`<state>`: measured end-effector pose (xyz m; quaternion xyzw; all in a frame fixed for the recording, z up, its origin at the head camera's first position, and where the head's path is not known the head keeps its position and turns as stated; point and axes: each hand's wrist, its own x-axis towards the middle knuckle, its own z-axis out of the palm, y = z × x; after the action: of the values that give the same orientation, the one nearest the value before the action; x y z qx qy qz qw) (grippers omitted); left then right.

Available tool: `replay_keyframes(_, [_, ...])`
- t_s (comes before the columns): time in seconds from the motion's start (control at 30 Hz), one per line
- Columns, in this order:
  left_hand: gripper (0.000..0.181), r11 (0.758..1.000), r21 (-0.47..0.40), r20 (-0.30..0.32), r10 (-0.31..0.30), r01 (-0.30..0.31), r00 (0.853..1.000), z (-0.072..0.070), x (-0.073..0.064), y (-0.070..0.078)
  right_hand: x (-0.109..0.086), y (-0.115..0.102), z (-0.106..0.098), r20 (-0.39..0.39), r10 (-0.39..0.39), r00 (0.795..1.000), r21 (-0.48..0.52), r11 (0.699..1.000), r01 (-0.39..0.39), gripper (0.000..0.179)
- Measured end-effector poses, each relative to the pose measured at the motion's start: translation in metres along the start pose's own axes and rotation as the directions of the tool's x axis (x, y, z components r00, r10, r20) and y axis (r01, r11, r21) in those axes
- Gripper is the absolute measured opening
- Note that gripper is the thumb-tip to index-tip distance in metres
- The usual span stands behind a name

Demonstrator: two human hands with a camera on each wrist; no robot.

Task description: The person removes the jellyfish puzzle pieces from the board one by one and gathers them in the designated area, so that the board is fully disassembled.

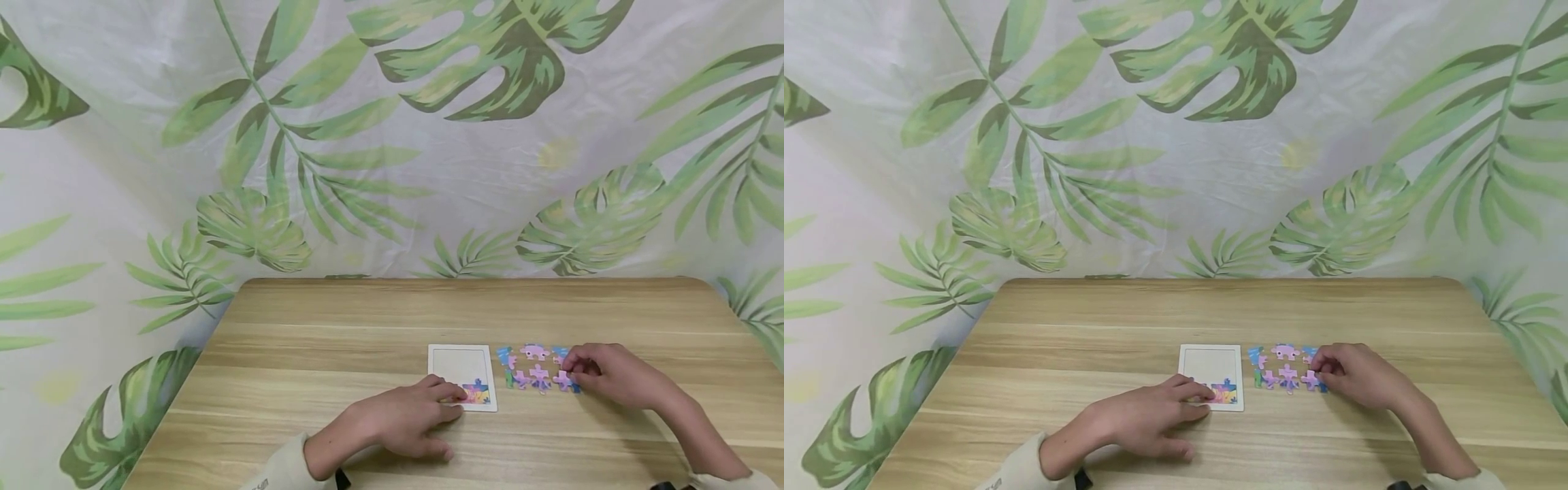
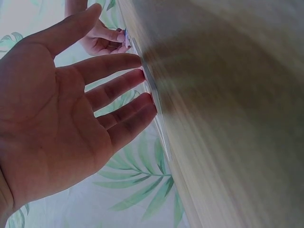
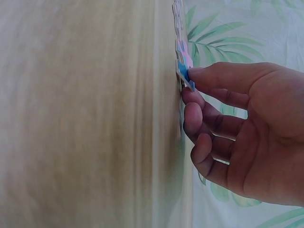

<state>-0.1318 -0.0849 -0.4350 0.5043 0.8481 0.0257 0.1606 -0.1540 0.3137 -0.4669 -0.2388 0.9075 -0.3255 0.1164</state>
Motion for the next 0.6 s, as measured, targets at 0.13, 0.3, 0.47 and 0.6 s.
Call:
replay_keyframes(0.13, [0.052, 1.0, 0.016, -0.004, 0.013, -0.013, 1.0, 0.0, 0.0, -0.001, 0.0, 0.0, 0.0, 0.001, 0.011, 1.0, -0.007, 1.0, -0.011, 0.007])
replay_keyframes(0.3, [0.05, 0.999, 0.034, -0.007, 0.015, -0.015, 1.0, 0.001, 0.001, 0.0, 0.002, -0.003, 0.0, -0.011, 0.005, 1.0, -0.04, 0.999, -0.006, 0.008])
replay_keyframes(0.47, [0.054, 1.0, 0.009, 0.01, 0.01, -0.01, 1.0, -0.001, 0.001, 0.0, 0.012, -0.018, 0.003, -0.011, 0.001, 1.0, -0.027, 1.0, -0.001, 0.009])
replay_keyframes(0.6, [0.052, 0.999, -0.049, 0.009, -0.004, 0.004, 1.0, -0.005, -0.004, -0.004, 0.021, -0.033, 0.01, 0.004, 0.004, 1.0, 0.018, 1.0, -0.004, 0.008])
